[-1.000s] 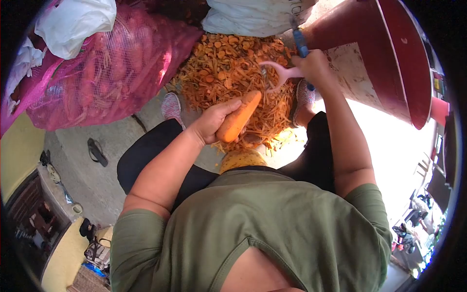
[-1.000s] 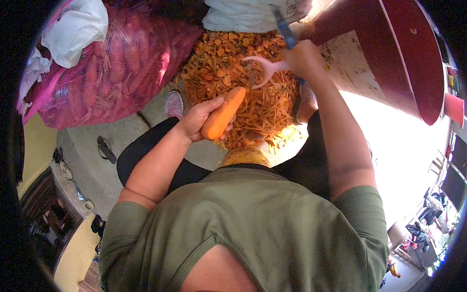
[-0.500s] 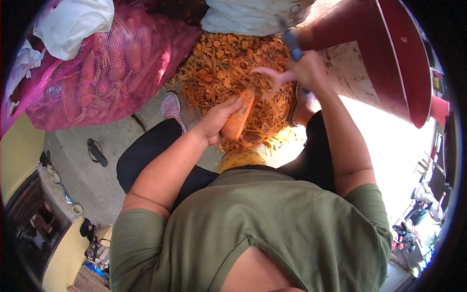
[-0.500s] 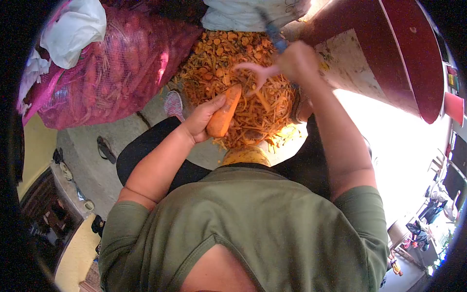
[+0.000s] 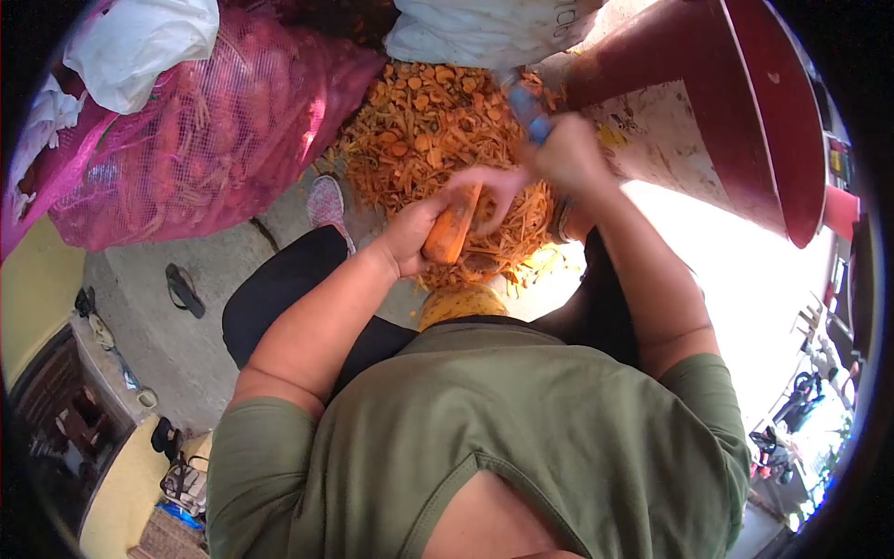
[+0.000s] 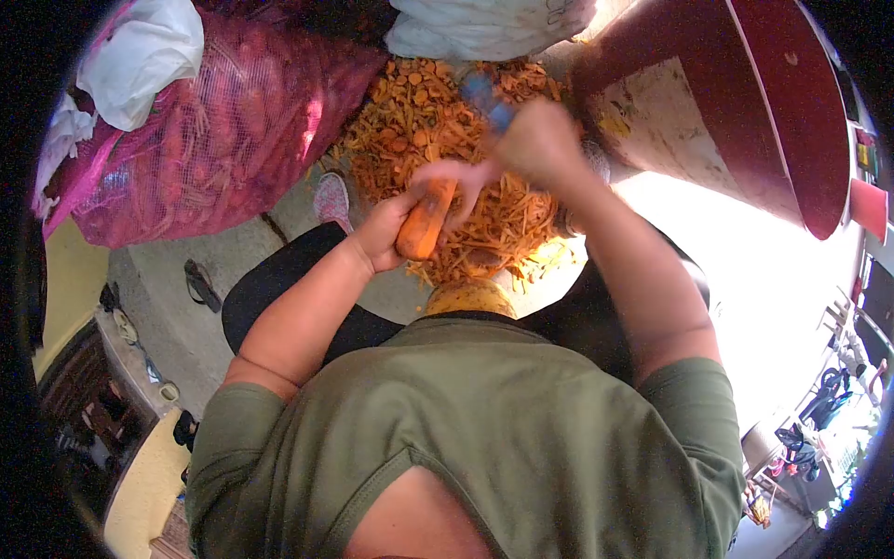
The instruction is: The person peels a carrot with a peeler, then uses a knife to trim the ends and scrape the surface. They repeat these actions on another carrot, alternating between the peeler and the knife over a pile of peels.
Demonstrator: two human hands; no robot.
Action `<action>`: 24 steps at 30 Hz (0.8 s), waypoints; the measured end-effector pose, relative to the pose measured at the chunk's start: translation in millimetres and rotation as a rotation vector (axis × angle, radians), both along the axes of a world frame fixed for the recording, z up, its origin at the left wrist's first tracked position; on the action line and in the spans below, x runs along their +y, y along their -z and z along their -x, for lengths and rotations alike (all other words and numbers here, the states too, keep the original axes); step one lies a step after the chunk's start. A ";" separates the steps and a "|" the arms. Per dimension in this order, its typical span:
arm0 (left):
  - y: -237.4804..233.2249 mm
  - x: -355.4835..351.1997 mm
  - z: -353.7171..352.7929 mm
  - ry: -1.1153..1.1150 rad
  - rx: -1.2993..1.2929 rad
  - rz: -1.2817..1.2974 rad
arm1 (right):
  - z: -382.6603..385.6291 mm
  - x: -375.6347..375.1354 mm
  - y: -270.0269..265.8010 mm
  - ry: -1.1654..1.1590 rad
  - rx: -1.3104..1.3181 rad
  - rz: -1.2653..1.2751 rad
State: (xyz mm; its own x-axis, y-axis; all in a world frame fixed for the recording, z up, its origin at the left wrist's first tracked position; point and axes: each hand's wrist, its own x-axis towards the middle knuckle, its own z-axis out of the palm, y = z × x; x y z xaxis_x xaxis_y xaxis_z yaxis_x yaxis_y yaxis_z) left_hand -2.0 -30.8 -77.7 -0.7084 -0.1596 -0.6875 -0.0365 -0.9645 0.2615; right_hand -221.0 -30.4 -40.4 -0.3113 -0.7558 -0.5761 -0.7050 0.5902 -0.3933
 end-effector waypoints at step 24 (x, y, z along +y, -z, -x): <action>10.5 4.3 -6.0 0.067 -0.031 0.022 | 26.9 -8.9 8.3 0.069 0.105 0.051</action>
